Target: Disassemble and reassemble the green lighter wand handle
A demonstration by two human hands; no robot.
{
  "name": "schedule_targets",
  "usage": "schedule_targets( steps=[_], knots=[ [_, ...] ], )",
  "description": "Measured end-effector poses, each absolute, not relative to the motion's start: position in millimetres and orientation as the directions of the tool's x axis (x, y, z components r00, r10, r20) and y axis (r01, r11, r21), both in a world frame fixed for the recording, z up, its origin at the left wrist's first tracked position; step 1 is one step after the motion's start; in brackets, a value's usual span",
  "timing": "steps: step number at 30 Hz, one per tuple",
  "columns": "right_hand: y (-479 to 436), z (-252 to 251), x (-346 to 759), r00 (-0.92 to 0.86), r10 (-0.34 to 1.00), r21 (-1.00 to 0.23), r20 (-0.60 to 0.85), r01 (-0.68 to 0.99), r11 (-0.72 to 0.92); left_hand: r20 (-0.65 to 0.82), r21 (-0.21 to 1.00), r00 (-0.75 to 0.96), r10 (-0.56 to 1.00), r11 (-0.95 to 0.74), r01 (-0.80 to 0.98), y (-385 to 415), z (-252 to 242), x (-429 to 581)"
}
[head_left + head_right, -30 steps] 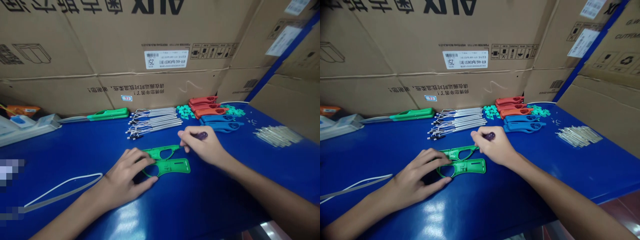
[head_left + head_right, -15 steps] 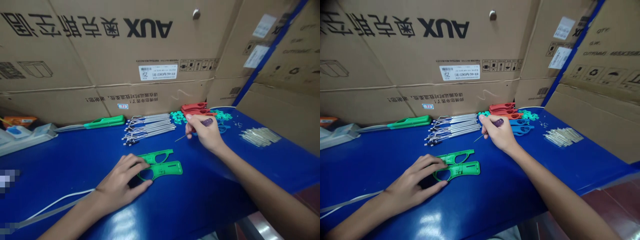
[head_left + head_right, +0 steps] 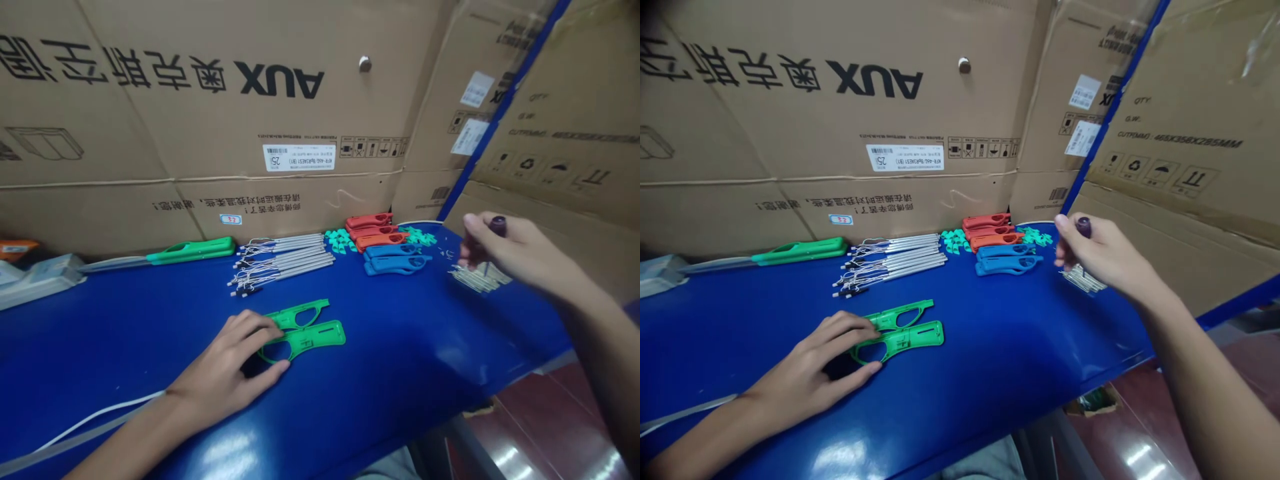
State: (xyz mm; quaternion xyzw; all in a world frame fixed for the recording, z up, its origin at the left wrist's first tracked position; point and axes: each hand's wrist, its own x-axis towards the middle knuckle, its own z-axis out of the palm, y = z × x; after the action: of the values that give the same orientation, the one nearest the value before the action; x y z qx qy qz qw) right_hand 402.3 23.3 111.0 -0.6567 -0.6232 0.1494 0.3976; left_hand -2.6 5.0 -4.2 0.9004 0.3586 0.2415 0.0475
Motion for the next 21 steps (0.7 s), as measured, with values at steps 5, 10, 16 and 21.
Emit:
schedule_targets(
  steps=[5,10,16,21],
  knots=[
    [28.8,95.1,380.3,0.029,0.962,-0.617,0.273,0.772,0.152,0.356,0.265,0.626,0.694,-0.717,0.644,2.2,-0.9,1.4],
    [57.2,71.9,300.4,-0.225,0.943,-0.512,0.244,0.796,0.322,0.333,0.274,0.631,0.701,-0.712,0.646,2.2,1.2,2.3],
    [88.0,44.9,243.7,-0.338,0.915,-0.395,0.221,0.826,0.401,0.35,0.29,0.618,0.704,-0.709,0.643,4.4,-3.7,-1.8],
    [82.4,41.0,265.4,-0.297,0.924,-0.36,0.241,0.857,0.369,0.372,0.299,0.616,0.695,-0.717,0.629,2.7,-8.0,-3.8]
  ],
)
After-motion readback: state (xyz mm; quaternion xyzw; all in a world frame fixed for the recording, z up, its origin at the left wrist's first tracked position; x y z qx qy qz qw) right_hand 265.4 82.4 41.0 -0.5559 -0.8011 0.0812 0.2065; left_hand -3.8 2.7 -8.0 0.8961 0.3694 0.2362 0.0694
